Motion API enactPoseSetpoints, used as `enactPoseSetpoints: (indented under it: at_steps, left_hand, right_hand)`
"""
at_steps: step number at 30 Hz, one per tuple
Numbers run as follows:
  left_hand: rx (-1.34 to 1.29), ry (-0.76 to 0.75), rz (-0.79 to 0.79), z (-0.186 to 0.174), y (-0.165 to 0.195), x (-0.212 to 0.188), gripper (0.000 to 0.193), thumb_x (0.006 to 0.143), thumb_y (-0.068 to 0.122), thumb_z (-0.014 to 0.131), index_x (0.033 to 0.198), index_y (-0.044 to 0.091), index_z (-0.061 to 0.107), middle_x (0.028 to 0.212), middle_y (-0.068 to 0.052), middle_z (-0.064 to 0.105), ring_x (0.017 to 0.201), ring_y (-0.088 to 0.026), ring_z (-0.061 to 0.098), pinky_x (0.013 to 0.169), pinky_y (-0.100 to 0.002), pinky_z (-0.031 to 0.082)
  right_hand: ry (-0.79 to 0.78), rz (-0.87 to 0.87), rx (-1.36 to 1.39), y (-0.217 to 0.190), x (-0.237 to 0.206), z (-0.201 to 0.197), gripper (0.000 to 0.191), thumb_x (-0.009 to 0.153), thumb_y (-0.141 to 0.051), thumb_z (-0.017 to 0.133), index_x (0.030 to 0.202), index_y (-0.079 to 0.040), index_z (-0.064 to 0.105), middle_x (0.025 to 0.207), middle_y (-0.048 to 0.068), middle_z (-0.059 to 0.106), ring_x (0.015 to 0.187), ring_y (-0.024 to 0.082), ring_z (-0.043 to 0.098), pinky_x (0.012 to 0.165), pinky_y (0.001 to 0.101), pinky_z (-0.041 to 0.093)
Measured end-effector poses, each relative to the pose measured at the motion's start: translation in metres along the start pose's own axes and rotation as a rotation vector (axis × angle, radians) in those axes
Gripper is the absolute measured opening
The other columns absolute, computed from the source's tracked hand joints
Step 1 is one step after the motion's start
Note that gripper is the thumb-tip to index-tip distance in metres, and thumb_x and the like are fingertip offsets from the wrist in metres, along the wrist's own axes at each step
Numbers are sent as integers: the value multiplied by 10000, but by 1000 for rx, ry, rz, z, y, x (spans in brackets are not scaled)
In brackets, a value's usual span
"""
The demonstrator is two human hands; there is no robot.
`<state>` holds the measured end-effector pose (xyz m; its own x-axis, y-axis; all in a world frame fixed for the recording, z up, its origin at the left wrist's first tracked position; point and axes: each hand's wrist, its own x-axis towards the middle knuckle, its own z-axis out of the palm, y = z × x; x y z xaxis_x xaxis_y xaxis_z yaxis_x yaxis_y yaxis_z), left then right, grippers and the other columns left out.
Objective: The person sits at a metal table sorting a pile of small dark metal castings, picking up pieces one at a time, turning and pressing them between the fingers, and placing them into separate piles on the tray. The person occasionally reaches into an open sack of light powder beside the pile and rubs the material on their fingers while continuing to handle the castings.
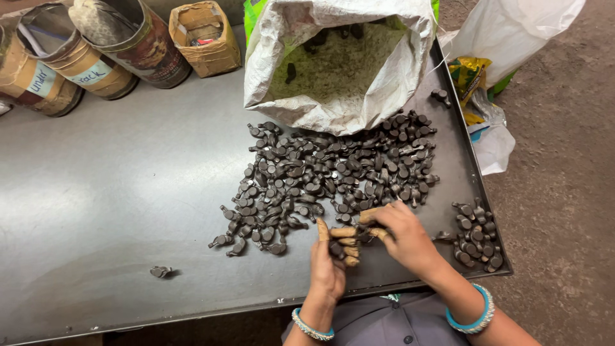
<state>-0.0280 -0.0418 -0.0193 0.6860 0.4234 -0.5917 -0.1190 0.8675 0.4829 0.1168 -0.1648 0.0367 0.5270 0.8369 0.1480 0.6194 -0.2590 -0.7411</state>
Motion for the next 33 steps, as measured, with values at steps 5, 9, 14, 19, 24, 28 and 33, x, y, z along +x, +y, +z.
enactPoseSetpoints:
  at_steps: [5, 9, 14, 19, 24, 28, 33]
  left_hand:
    - [148, 114, 130, -20, 14, 4, 214, 940, 222, 716, 969, 11, 726, 801, -61, 733, 597, -129, 652, 481, -290, 524]
    - [213, 63, 165, -22, 15, 3, 189, 927, 148, 719, 1023, -10, 756, 793, -65, 727, 593, -122, 651, 475, -270, 518]
    - [287, 11, 148, -12, 13, -4, 216, 913, 121, 717, 1058, -30, 773, 820, -79, 746, 604, -121, 660, 479, -273, 526]
    - [347, -56, 82, 9, 6, -12, 246, 848, 82, 782, 1071, -21, 771, 850, -78, 761, 635, -136, 687, 496, -274, 541]
    - [320, -135, 77, 24, 1, -18, 306, 802, 15, 799, 1093, 0, 705, 895, -80, 759, 708, -142, 723, 568, -295, 609]
    - [324, -119, 67, 26, -2, -14, 288, 791, -2, 807, 1042, 16, 666, 894, -62, 728, 712, -141, 714, 552, -301, 607]
    - [202, -82, -67, 13, -11, -6, 242, 827, 31, 804, 1016, 35, 654, 873, -61, 707, 702, -168, 702, 532, -297, 564]
  right_hand:
    - [-109, -11, -281, -13, 11, 6, 410, 762, 38, 686, 1151, -92, 696, 971, 73, 703, 974, 297, 591, 844, 405, 526]
    - [-50, -18, -260, -2, 10, 0, 299, 753, -31, 733, 1042, -82, 679, 971, 83, 690, 960, 313, 597, 841, 424, 512]
    - [-8, 363, 376, 25, -3, -17, 269, 838, -26, 744, 1086, -54, 644, 1034, 108, 709, 983, 239, 683, 840, 364, 565]
    - [65, 550, 1473, 39, -22, -18, 338, 906, 14, 704, 1209, -35, 562, 1166, 150, 702, 1053, 242, 697, 876, 413, 597]
    - [28, 580, 1545, 39, -24, -11, 383, 883, 28, 703, 1235, -49, 572, 1178, 165, 704, 1046, 247, 712, 911, 394, 589]
    - [12, 591, 1549, 37, -22, -8, 415, 854, 27, 712, 1244, -33, 585, 1187, 158, 710, 1043, 243, 721, 915, 387, 594]
    - [4, 621, 1477, 33, -22, -6, 479, 838, 19, 744, 1303, 18, 631, 1152, 141, 726, 993, 211, 711, 825, 321, 574]
